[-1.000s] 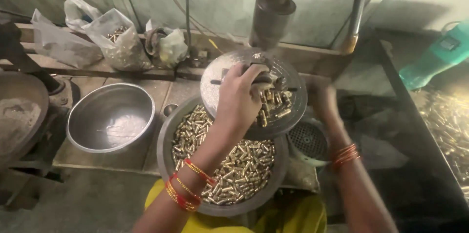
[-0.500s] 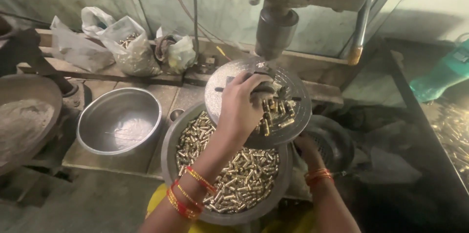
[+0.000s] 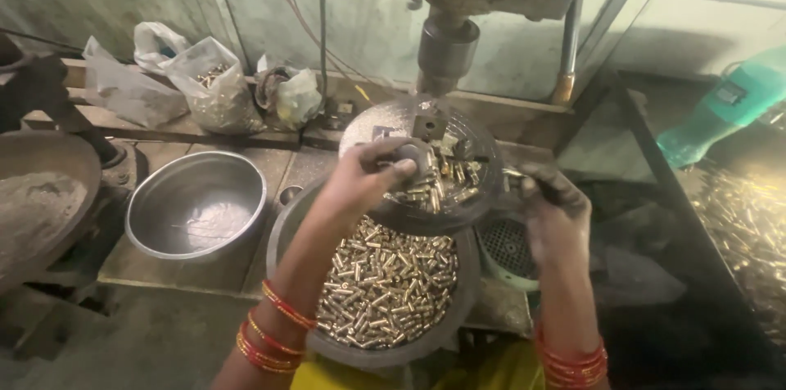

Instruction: The recorder is seen operating a stationary metal press machine to process small brass metal parts at a workbench.

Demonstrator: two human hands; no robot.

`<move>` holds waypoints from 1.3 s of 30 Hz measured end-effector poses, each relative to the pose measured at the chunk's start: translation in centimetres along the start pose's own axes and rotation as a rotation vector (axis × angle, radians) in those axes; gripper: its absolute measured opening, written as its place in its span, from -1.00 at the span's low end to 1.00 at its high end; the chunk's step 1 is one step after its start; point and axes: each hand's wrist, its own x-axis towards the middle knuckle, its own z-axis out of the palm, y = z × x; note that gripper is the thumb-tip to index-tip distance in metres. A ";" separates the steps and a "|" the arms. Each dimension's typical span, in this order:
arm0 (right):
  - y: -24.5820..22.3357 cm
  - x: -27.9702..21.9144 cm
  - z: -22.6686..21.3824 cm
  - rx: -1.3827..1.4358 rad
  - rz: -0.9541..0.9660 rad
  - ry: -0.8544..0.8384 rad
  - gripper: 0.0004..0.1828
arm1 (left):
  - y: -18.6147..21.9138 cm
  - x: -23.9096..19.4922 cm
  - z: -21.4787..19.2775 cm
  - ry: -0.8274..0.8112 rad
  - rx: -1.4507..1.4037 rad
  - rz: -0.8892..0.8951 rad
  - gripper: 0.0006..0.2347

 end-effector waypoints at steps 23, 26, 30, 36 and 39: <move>-2.1 -1.0 10.1 -0.304 0.029 -0.170 -0.84 | -0.7 0.1 1.7 -0.142 -0.365 -0.009 -0.73; -0.5 -0.2 9.3 -0.731 -0.083 0.060 -0.82 | 0.4 0.6 2.4 0.181 0.088 0.126 -0.71; -0.1 -0.6 9.6 -0.774 -0.428 0.022 -0.86 | 1.7 0.4 3.5 0.390 0.406 0.287 -0.72; -0.5 -1.8 11.3 -0.837 -0.572 0.045 -0.79 | 1.0 1.9 2.8 0.460 0.731 0.608 -0.54; -0.6 -2.0 12.2 -0.833 -0.555 0.084 -0.77 | 0.6 3.6 1.1 0.285 0.541 0.534 -0.36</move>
